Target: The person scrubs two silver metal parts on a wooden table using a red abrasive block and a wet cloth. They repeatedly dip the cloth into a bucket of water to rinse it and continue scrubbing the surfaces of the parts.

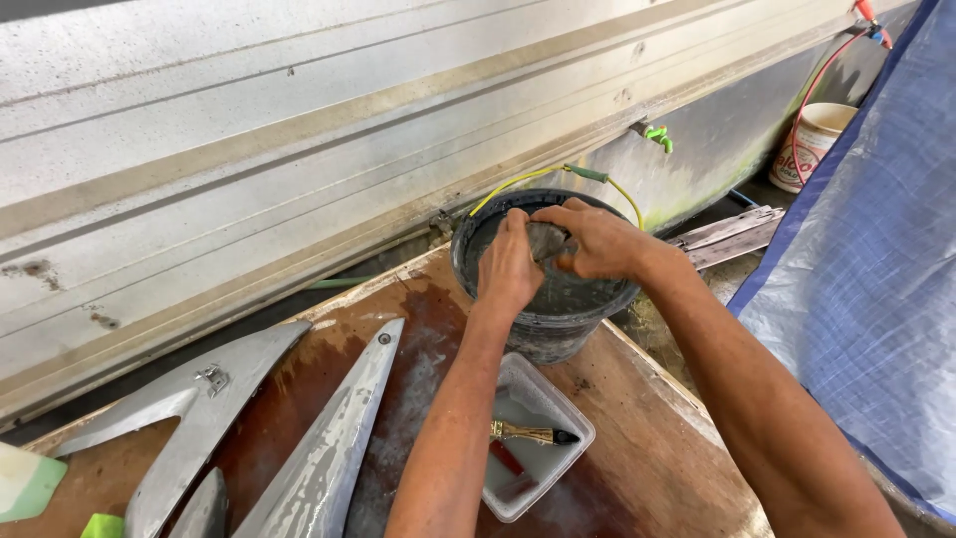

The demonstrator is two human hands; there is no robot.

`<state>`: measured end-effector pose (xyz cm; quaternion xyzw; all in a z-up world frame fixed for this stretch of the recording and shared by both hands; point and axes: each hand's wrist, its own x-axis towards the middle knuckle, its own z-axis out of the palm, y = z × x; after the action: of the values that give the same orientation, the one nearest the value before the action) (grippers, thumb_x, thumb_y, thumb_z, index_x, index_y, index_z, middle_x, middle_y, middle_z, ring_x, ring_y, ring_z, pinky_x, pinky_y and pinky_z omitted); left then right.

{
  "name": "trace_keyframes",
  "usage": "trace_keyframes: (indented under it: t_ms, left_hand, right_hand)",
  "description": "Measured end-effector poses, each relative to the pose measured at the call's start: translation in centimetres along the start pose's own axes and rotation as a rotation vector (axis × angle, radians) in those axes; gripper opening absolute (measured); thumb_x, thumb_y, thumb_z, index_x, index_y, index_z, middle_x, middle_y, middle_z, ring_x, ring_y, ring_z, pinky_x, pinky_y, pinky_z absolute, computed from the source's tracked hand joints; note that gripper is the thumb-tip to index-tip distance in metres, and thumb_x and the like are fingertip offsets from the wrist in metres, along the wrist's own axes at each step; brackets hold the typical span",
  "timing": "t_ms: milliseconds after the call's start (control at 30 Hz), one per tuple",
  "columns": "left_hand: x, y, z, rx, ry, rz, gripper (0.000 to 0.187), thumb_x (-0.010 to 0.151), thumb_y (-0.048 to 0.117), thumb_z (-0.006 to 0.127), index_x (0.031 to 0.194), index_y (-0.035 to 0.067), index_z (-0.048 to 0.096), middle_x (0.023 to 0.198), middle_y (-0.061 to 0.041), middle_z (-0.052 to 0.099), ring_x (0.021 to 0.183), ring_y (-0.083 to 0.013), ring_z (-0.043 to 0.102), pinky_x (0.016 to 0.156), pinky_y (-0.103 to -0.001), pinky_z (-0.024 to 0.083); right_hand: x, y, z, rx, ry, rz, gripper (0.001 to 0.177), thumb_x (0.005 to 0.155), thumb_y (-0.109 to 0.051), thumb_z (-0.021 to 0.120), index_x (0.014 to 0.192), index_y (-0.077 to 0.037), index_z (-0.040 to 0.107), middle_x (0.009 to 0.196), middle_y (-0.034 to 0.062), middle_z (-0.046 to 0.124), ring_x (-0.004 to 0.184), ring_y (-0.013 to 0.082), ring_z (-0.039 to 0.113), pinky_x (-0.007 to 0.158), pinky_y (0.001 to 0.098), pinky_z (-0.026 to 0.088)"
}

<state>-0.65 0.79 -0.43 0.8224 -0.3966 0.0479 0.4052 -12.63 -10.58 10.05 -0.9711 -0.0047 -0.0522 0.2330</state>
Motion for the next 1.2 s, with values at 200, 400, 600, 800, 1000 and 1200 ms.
trace_keyframes:
  t_ms: [200, 400, 600, 800, 1000, 1200]
  left_hand:
    - [-1.3, 2.1, -2.6, -0.49, 0.121, 0.118, 0.052, 0.087, -0.003, 0.072, 0.129, 0.002, 0.041, 0.12, -0.028, 0.049, 0.114, -0.062, 0.055, 0.08, -0.069, 0.053]
    - [-2.0, 1.1, -3.8, -0.74, 0.141, 0.118, 0.051, 0.095, -0.004, 0.062, 0.14, 0.007, 0.041, 0.133, -0.029, 0.051, 0.122, -0.0546, 0.057, 0.085, -0.062, 0.059]
    - [-1.7, -0.5, -3.4, -0.824, 0.248, 0.1, 0.037, 0.1, 0.007, 0.065, 0.136, 0.011, 0.058, 0.127, -0.02, 0.059, 0.113, -0.0251, 0.062, 0.077, -0.041, 0.065]
    - [-5.8, -0.6, -8.0, -0.961, 0.214, -0.092, 0.03, 0.093, 0.03, 0.08, 0.102, 0.005, 0.067, 0.089, -0.005, 0.056, 0.083, -0.0121, 0.06, 0.07, -0.036, 0.067]
    - [-14.5, -1.7, -17.5, -0.565, 0.091, -0.043, 0.036, 0.099, 0.042, 0.071, 0.074, 0.017, 0.067, 0.064, 0.007, 0.053, 0.065, -0.0027, 0.046, 0.059, -0.023, 0.042]
    - [-23.8, -3.6, -24.1, -0.559, 0.14, -0.182, 0.039, 0.105, 0.038, 0.064, 0.071, 0.018, 0.062, 0.07, 0.009, 0.045, 0.07, -0.0078, 0.041, 0.062, -0.023, 0.038]
  right_hand:
    - [0.9, 4.2, 1.1, -0.002, 0.274, 0.029, 0.043, 0.083, -0.006, 0.067, 0.123, -0.01, 0.051, 0.107, 0.0293, 0.067, 0.105, 0.0568, 0.063, 0.086, 0.0731, 0.049]
    - [0.5, 1.8, 1.0, -0.039, 0.375, -0.045, 0.062, 0.077, -0.012, 0.077, 0.133, -0.019, 0.05, 0.123, 0.0238, 0.059, 0.111, 0.0578, 0.06, 0.088, 0.0716, 0.05]
    - [0.7, 1.0, 2.4, 0.014, 0.318, 0.023, 0.06, 0.086, -0.032, 0.067, 0.144, -0.021, 0.054, 0.127, 0.0231, 0.062, 0.119, 0.052, 0.06, 0.101, 0.0648, 0.049]
    - [-2.5, -5.4, 4.1, 0.418, 0.342, -0.149, 0.045, 0.097, -0.028, 0.047, 0.136, -0.015, 0.065, 0.102, 0.0303, 0.071, 0.107, 0.0553, 0.065, 0.086, 0.0622, 0.051]
    - [-3.1, -8.7, 9.6, 0.528, 0.198, -0.186, 0.028, 0.105, -0.031, 0.051, 0.099, -0.015, 0.074, 0.072, 0.0044, 0.061, 0.078, 0.0146, 0.058, 0.075, 0.0377, 0.054]
    - [-2.6, -14.5, 15.0, 1.032, -0.009, -0.16, 0.03, 0.106, -0.03, 0.05, 0.111, -0.003, 0.063, 0.113, 0.0194, 0.072, 0.093, 0.032, 0.077, 0.075, 0.0473, 0.065]
